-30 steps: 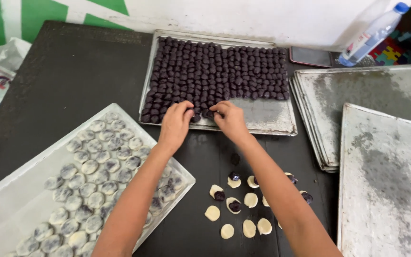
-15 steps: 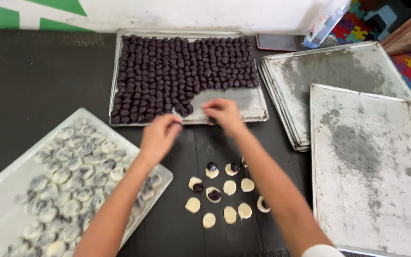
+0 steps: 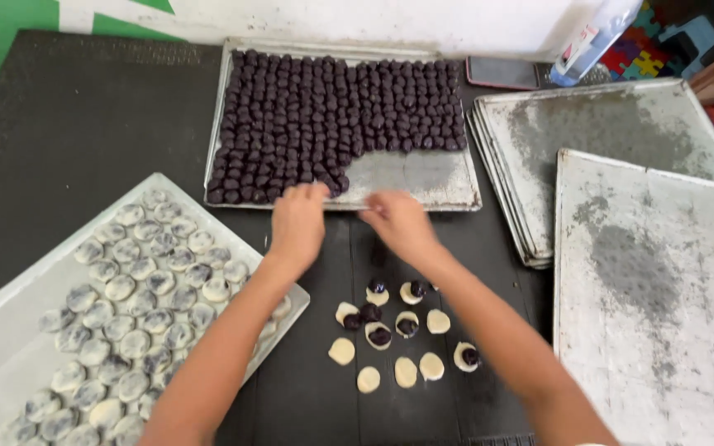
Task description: The person flattens small white dough pieces, places dark round fillings on them, folds the dough around the filling, and arranges the finished sweets on a tray. The person repeats this process multiple times, handling dough and filling by hand.
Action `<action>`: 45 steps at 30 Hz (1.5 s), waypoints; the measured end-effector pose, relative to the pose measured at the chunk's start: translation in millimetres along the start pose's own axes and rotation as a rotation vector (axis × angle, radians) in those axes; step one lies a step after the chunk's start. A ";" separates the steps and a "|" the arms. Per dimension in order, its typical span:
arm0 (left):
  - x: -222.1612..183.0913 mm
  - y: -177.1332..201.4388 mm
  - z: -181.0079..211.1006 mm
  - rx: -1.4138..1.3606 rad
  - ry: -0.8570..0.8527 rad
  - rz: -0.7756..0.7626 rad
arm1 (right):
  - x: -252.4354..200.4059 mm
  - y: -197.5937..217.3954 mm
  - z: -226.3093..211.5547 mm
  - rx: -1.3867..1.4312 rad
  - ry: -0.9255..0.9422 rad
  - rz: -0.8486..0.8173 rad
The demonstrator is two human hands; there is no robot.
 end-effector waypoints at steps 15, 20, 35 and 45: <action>27.3 29.3 -58.1 -0.136 0.127 0.030 | 68.6 -40.7 -38.4 -0.574 0.073 0.188; 29.9 20.3 -43.6 -0.135 0.076 0.002 | 78.5 -48.0 -3.5 -0.583 0.250 0.390; 45.6 -27.1 -9.5 0.291 -0.187 0.106 | -118.0 24.4 -73.4 0.466 0.138 -0.553; 40.8 -0.5 4.0 0.203 -0.234 0.139 | 96.1 -15.3 -13.4 -0.466 0.395 0.202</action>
Point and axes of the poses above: each hand's wrist, its own x-axis towards the middle knuckle, its own y-axis out of the back of the hand, z = x × y, the point moved 10 cm from there along x, towards the middle knuckle, and after that the axes turned 6 degrees about -z, right-handed, at the moved point
